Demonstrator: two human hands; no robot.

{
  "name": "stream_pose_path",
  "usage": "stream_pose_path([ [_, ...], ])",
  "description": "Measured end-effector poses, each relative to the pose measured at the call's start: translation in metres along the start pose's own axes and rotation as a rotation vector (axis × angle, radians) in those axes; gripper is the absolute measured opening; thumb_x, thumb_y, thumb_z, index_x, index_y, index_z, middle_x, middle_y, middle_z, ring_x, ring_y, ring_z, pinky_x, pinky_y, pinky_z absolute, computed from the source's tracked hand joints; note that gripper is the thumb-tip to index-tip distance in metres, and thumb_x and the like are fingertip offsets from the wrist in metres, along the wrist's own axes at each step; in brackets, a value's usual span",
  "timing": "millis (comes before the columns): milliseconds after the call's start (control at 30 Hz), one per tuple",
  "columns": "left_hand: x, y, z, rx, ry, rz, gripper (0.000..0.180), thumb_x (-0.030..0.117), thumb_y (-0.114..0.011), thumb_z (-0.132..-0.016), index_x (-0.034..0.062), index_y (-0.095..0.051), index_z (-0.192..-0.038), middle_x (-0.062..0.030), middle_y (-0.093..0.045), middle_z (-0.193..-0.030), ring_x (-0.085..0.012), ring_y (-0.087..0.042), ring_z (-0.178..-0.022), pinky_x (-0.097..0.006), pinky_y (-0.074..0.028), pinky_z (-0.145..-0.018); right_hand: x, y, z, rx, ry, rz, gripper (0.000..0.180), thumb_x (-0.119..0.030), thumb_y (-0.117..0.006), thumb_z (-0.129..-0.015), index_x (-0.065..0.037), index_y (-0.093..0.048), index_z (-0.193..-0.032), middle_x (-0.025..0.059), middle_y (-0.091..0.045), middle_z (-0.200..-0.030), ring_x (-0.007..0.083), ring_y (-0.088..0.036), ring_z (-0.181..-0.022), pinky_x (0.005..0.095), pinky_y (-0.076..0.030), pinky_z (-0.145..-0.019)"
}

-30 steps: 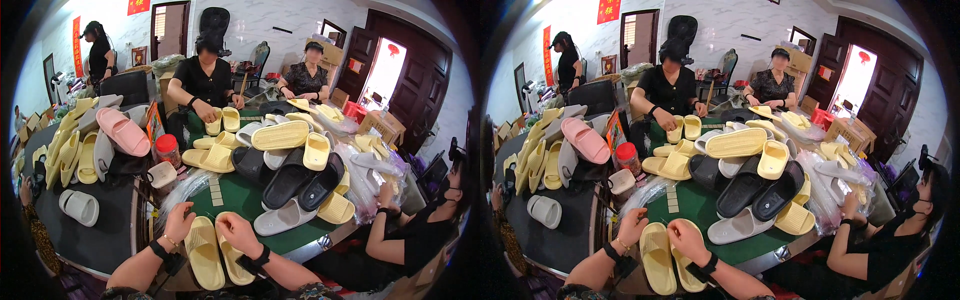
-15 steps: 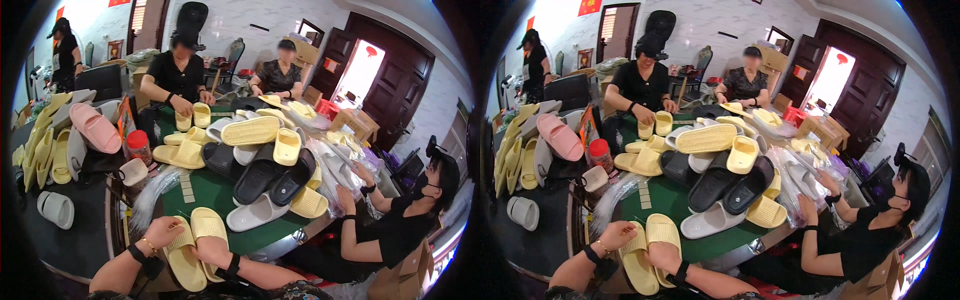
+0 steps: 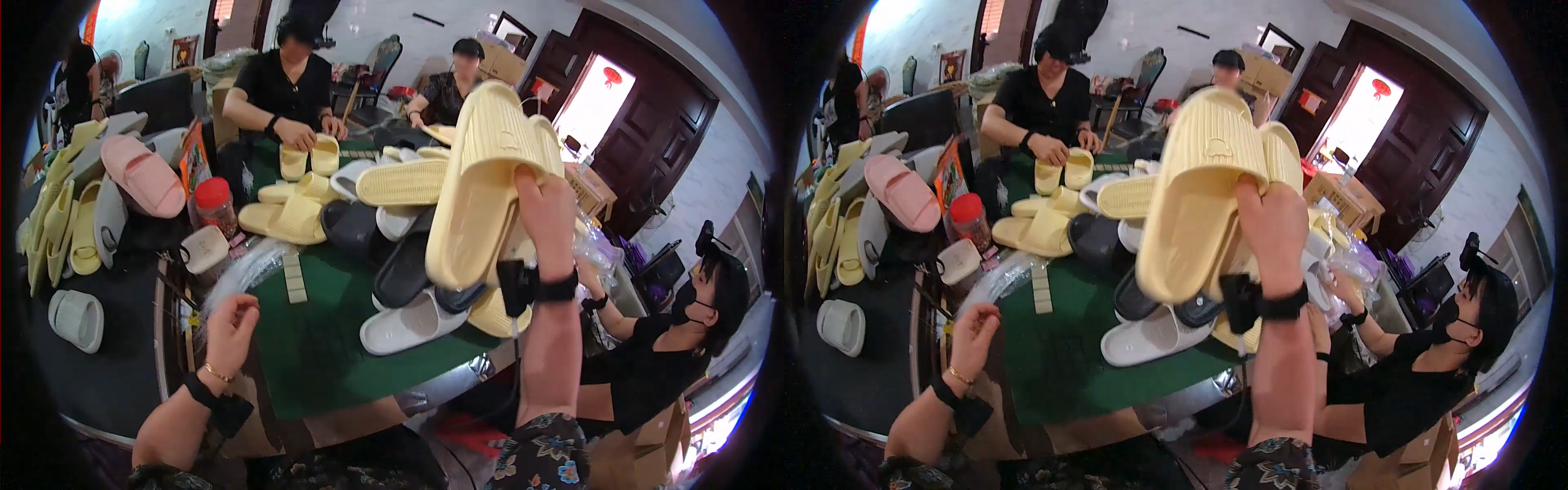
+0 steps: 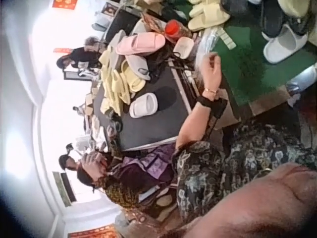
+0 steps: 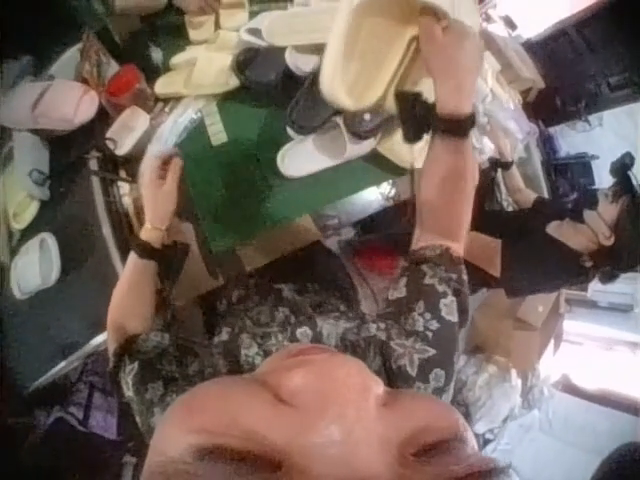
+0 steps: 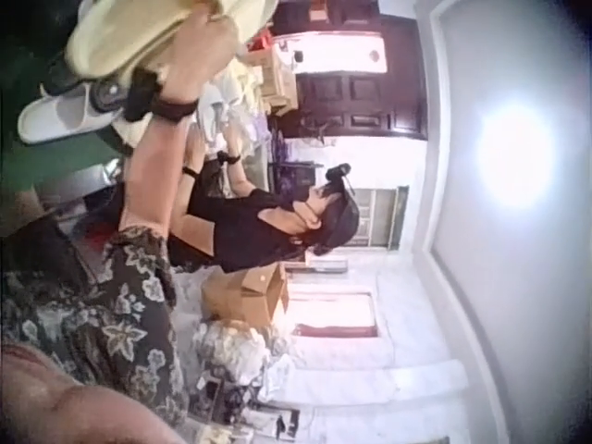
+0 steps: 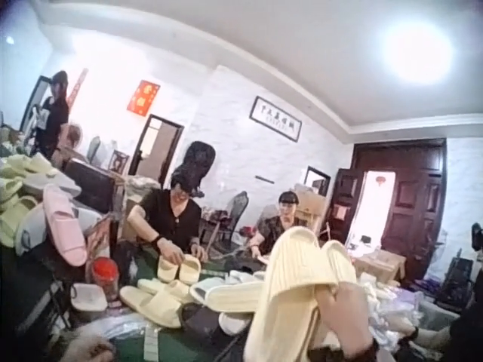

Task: Inspecting pairs of plastic slippers, applying small labels to the footbeds, and organizing them for packaging.

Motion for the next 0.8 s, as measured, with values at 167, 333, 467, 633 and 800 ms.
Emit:
stream_pose_path([
  [167,-0.016,-0.017,0.008,-0.11,0.047,-0.151,0.014,0.007,-0.065,-0.085,0.0005,-0.065,-0.097,-0.0062,-0.066,-0.082,-0.0122,-0.062,-0.073,-0.026,-0.05,-0.065,0.075,-0.103,-0.044,-0.315,-0.053,0.206,0.057,-0.051,-0.054,-0.082,0.003,-0.07,-0.089,0.0271,-0.067,-0.093,0.0407,-0.065,-0.092,0.0489,-0.051,-0.082],
  [333,-0.009,-0.015,0.014,-0.214,0.078,-0.263,0.018,0.01,-0.066,-0.084,0.0005,-0.066,-0.099,-0.0114,-0.068,-0.088,-0.0173,-0.066,-0.077,-0.03,-0.053,-0.069,0.096,-0.177,-0.02,-0.446,0.04,0.165,0.054,-0.05,-0.059,-0.08,0.003,-0.069,-0.089,0.0261,-0.067,-0.094,0.0395,-0.065,-0.091,0.0467,-0.051,-0.081],
  [467,-0.008,-0.024,0.005,-0.272,0.011,-0.313,0.021,0.016,-0.064,-0.087,0.003,-0.065,-0.104,-0.0099,-0.069,-0.091,-0.0173,-0.066,-0.082,-0.031,-0.054,-0.075,0.109,-0.167,-0.02,-0.355,0.186,0.033,0.04,-0.036,-0.065,-0.079,0.004,-0.067,-0.076,0.0246,-0.064,-0.073,0.0387,-0.063,-0.07,0.05,-0.047,-0.064],
  [633,0.023,-0.004,-0.01,-0.156,-0.073,-0.243,0.022,0.016,-0.065,-0.086,0.0022,-0.064,-0.103,-0.0084,-0.068,-0.089,-0.0159,-0.064,-0.079,-0.031,-0.052,-0.073,0.113,-0.136,-0.026,-0.184,0.196,0.007,0.032,-0.024,-0.065,-0.076,0.007,-0.061,-0.07,0.027,-0.061,-0.072,0.0393,-0.061,-0.069,0.0477,-0.045,-0.064],
  [800,0.049,0.071,-0.025,0.088,-0.066,-0.24,0.025,0.017,-0.067,-0.085,0.0013,-0.063,-0.103,-0.0075,-0.068,-0.088,-0.0119,-0.063,-0.079,-0.029,-0.052,-0.073,0.115,-0.136,-0.04,-0.261,0.096,-0.33,0.02,-0.014,-0.058,-0.086,0.004,-0.058,-0.093,0.0162,-0.059,-0.083,0.025,-0.056,-0.074,0.036,-0.045,-0.07],
])
Point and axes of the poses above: each hand's wrist, its own z-axis away from the middle knuckle, its own y-axis out of the back of the hand, x = y × z, the point moved 8 cm from there along -z, towards the middle knuckle
